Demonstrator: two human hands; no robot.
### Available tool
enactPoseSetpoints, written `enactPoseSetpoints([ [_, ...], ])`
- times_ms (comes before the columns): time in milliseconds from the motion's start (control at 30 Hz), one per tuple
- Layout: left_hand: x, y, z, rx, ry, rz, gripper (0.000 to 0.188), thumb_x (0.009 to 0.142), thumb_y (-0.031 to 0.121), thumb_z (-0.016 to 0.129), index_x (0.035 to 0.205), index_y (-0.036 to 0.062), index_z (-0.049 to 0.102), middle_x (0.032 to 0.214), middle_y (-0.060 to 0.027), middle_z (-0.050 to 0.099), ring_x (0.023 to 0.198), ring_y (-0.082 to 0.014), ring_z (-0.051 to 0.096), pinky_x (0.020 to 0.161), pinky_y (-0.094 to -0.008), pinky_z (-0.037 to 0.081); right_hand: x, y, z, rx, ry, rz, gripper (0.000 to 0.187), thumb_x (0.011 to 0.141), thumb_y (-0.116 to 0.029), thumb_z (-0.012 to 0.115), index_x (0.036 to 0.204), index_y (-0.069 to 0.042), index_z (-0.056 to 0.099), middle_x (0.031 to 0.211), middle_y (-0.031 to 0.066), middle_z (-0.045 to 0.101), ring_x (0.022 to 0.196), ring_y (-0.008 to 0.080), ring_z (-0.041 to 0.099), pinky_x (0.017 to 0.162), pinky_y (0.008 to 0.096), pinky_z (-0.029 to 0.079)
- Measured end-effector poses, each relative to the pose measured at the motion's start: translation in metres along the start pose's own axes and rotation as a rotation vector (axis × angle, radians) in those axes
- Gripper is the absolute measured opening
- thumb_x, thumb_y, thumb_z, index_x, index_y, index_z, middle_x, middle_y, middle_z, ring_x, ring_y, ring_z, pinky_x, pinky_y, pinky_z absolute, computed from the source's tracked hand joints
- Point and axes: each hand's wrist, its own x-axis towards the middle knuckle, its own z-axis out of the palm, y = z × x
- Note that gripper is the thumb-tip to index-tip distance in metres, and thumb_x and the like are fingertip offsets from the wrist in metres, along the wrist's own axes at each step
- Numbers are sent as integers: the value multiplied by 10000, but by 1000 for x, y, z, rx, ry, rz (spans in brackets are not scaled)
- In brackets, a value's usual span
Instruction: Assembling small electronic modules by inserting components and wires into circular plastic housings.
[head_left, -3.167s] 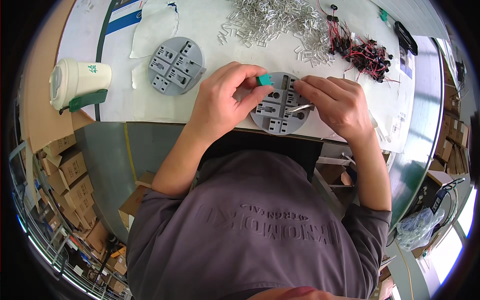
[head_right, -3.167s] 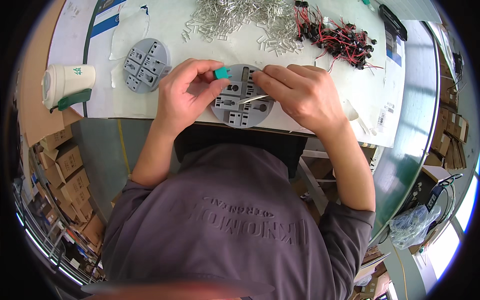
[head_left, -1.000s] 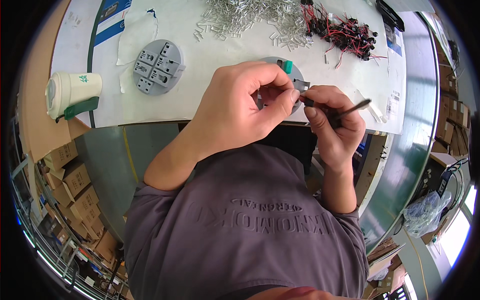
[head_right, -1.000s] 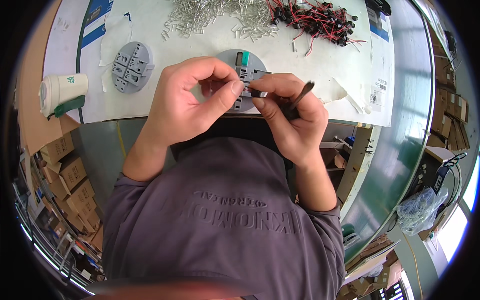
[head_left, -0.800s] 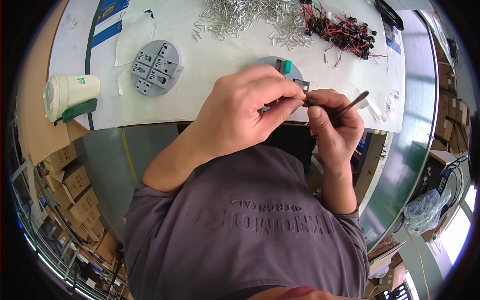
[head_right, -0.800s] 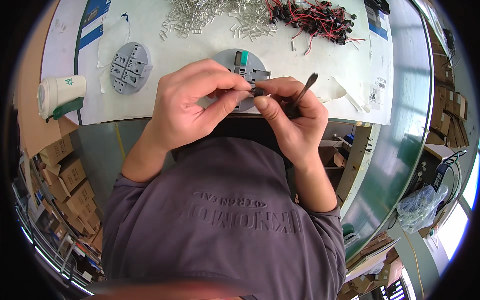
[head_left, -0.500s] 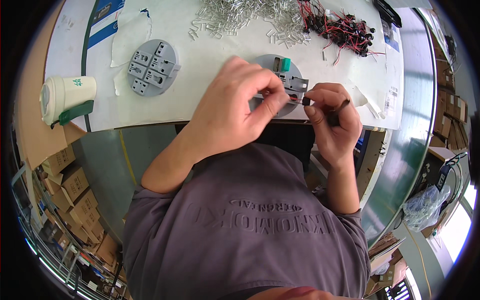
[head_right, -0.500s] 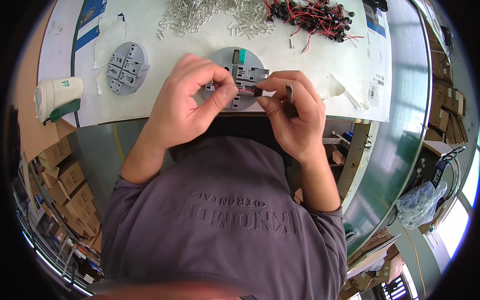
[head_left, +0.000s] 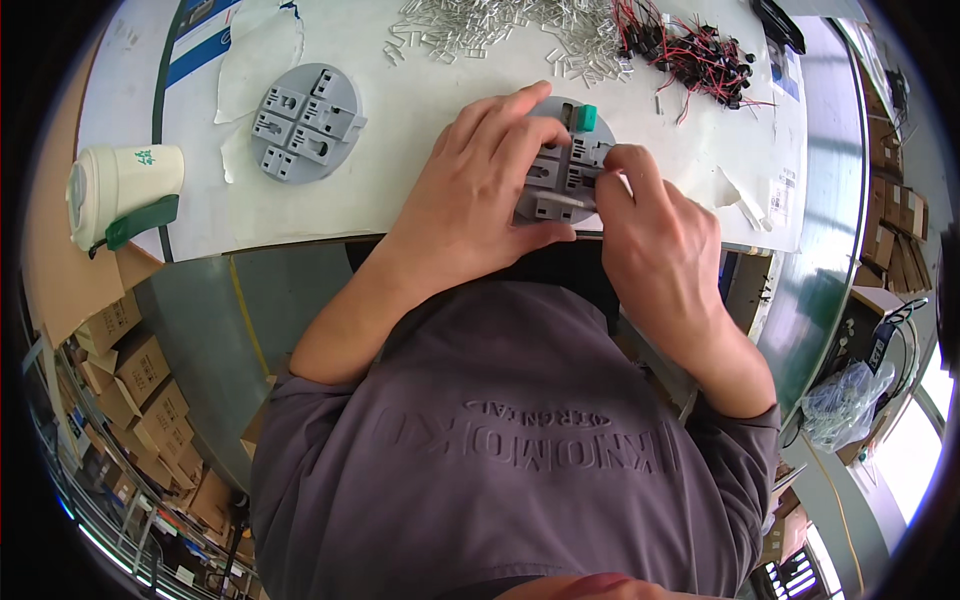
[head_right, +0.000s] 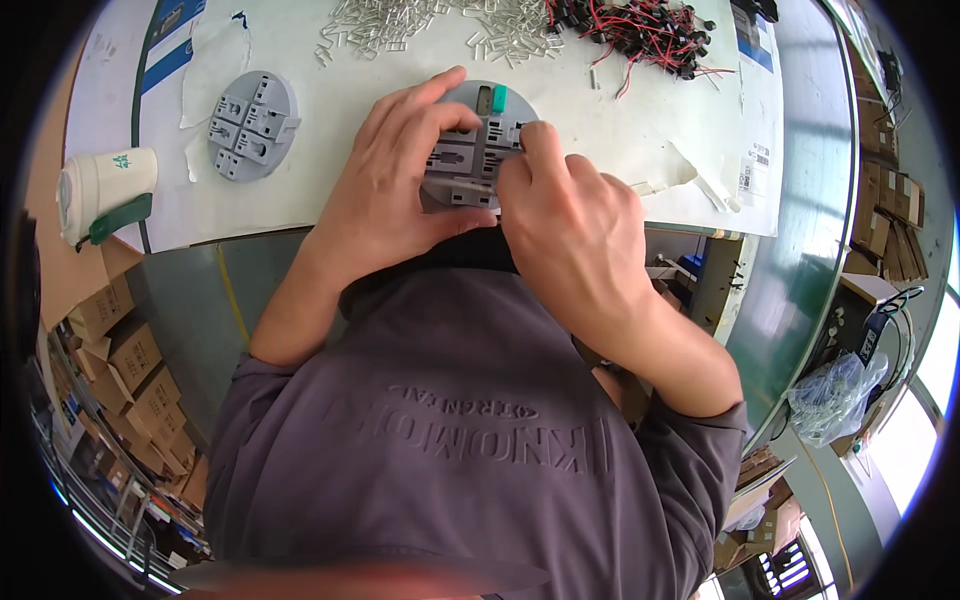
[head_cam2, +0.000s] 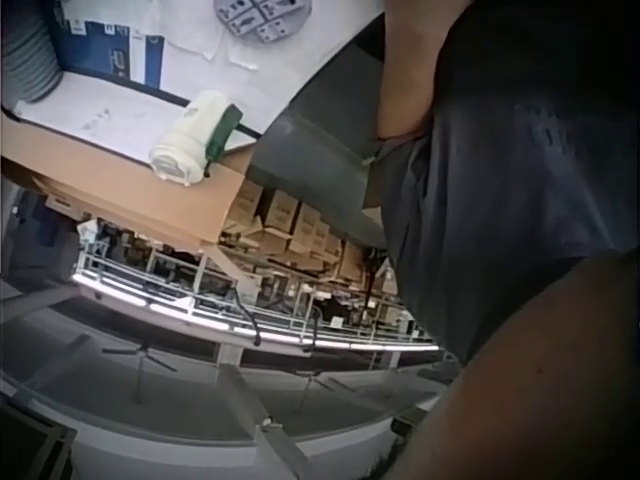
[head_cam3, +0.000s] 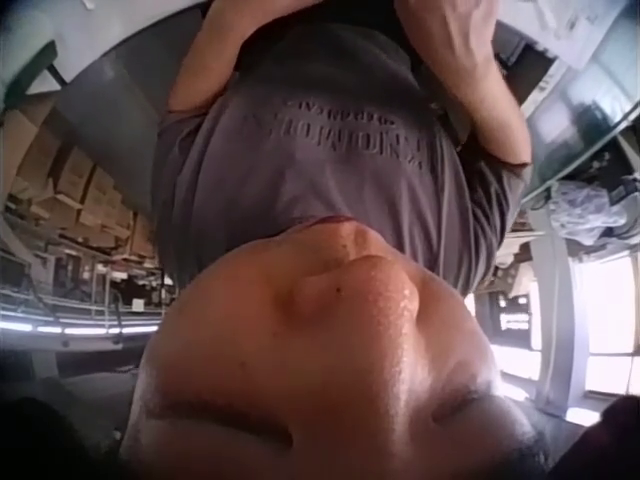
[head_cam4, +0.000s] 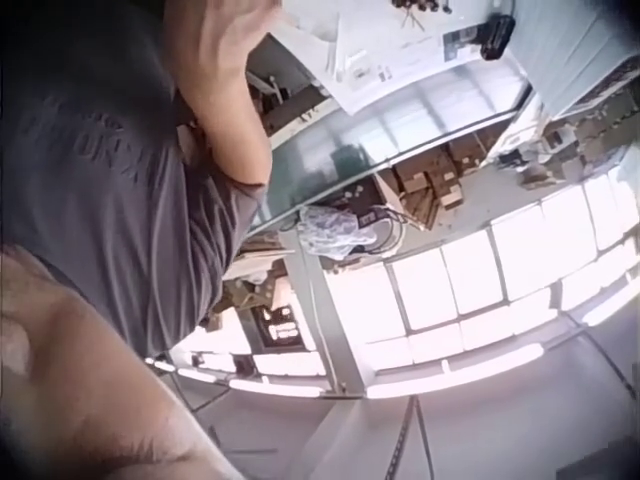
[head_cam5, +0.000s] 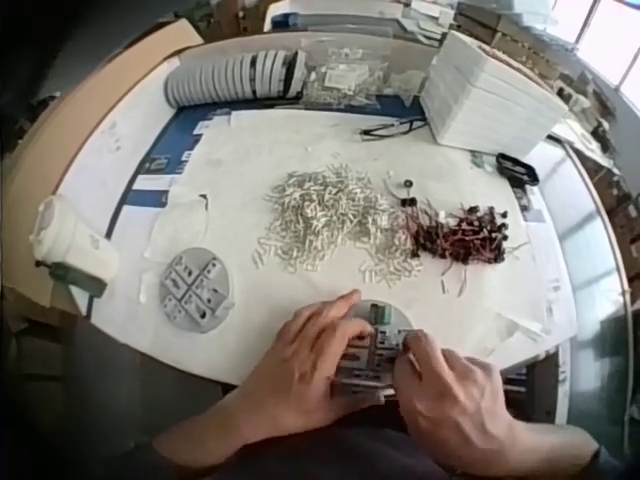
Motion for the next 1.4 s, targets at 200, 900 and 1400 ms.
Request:
enactPoseSetpoints([
  [200, 2, -5, 5, -5, 24, -9, 844, 693, 229, 973, 1417, 110, 556, 1568, -114, 566, 1396, -313, 530, 1150, -448, 445, -21, -9, 28, 88, 183, 44, 109, 934, 8, 701, 1031, -39, 710, 1188, 121, 701, 649, 195, 606, 561, 350, 508],
  [900, -2, -5, -26, -116, 56, 80, 953, 663, 118, 986, 1514, 95, 556, 1449, -140, 585, 1284, -315, 611, 1078, -467, 535, -16, 58, 5, 1023, 176, 281, 412, 1031, 11, 628, 1435, -18, 703, 822, 29, 618, 641, 118, 484, 584, 264, 413],
  [1400, 19, 2, 8, -25, 17, -26, 1158, 592, 302, 1044, 1609, 108, 526, 1043, -29, 733, 928, -220, 671, 952, -362, 517, -1, 72, -19, 448, -29, 12, 449, 889, 47, 737, 1277, -154, 843, 761, -6, 547, 590, 139, 450, 547, 306, 365],
])
